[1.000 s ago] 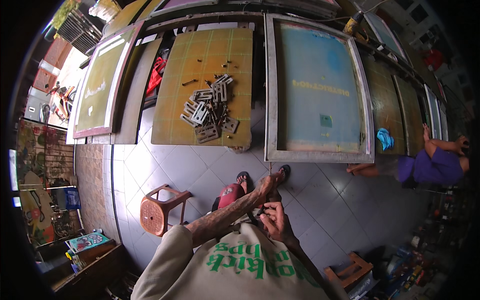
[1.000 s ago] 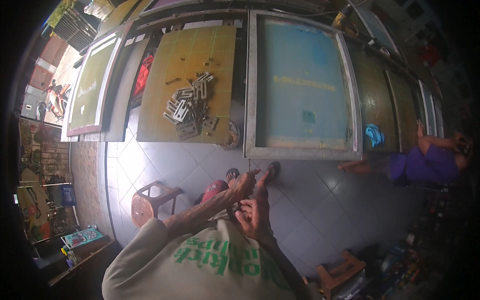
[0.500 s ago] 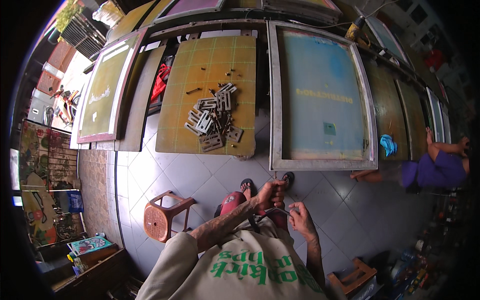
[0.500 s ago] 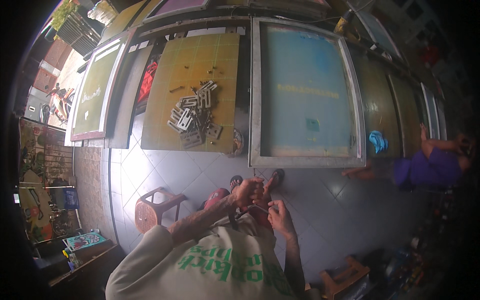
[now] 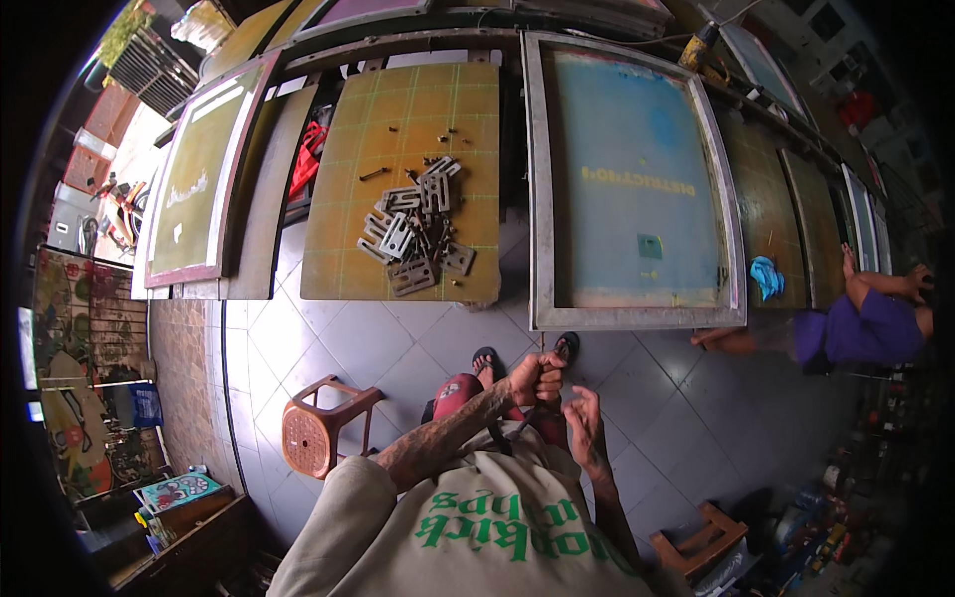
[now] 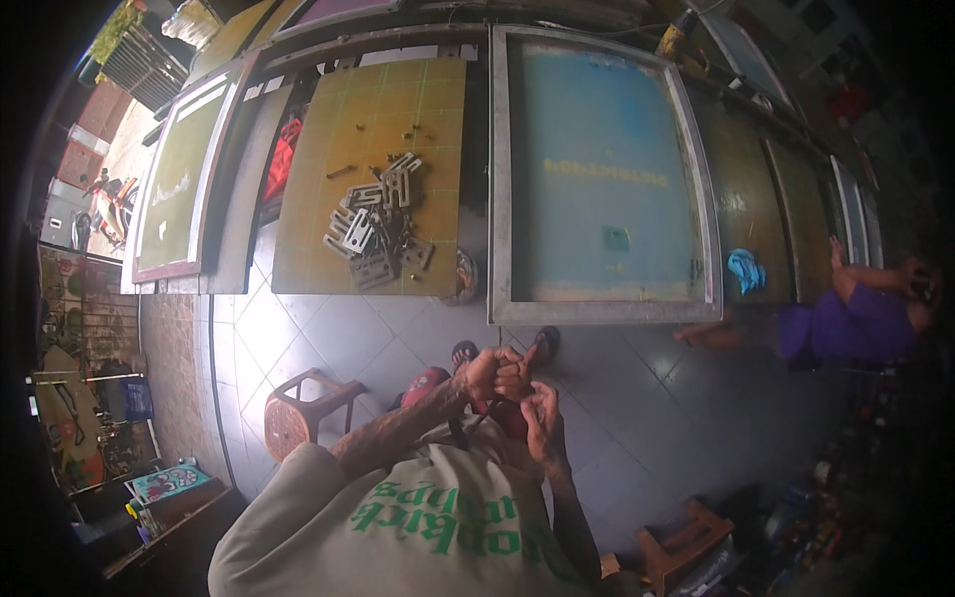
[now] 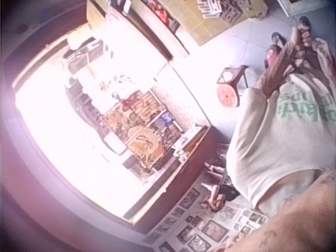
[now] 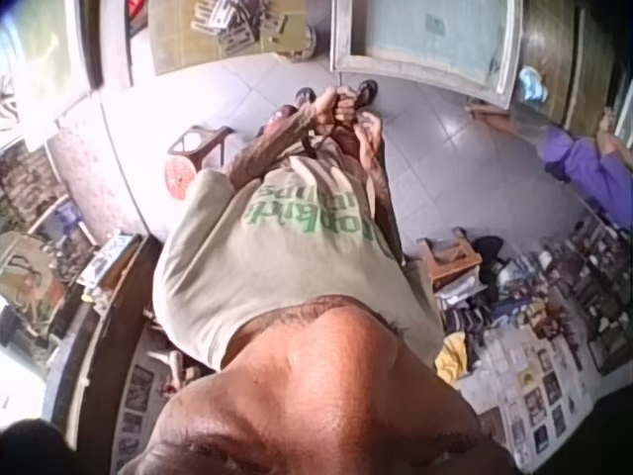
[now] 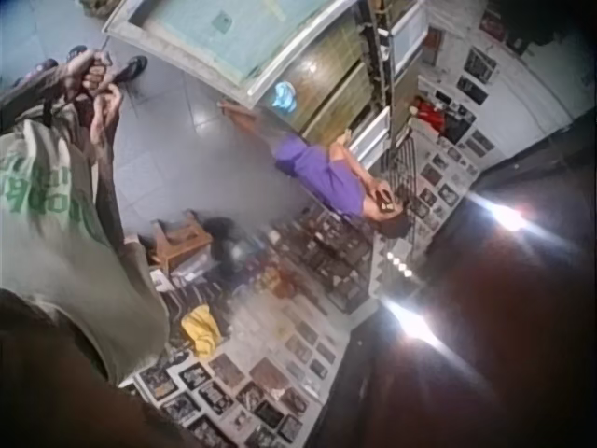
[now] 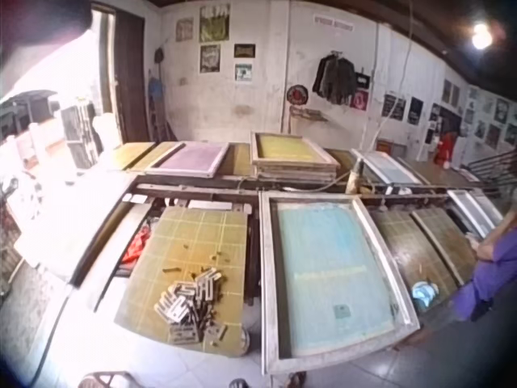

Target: The person assembles a rectangular frame by handling small metal brackets and screws, then positions a large framed panel on a workbench. They use a utility knife to trim protective tape from the panel's edges and remove the tape strips.

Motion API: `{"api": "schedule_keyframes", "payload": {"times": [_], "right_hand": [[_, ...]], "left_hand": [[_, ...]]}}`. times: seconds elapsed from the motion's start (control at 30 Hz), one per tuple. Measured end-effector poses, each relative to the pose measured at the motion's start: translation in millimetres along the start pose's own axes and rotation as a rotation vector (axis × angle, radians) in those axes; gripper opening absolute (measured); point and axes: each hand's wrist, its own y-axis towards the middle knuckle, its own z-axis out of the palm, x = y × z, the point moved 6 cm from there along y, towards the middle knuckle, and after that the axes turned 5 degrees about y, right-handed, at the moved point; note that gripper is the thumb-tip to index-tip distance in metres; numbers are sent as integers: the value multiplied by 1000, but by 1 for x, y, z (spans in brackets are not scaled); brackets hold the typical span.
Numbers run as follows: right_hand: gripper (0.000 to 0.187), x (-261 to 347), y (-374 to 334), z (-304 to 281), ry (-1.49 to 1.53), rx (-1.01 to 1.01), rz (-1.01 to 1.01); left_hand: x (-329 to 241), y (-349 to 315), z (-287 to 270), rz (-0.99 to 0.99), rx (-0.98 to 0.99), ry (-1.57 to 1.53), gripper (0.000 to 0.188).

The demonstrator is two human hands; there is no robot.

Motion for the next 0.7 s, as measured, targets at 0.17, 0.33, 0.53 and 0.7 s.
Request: {"api": "schedule_keyframes", "payload": {"times": [0.17,0.33,0.53,0.7], "right_hand": [[31,-38,12,18,121,577,375],[42,14,21,12,-880,243,196],[46,45,1,43,-496,192,-70],[31,6,10,-3,-331,-30,13]], "left_hand": [[-9,-12,27,1,104,-155,37],[-13,-35,12,120,-626,417,23],[-19,-42,38,110,-791,1053,50],[-8,-19,15,90,-560,266,13]]}}
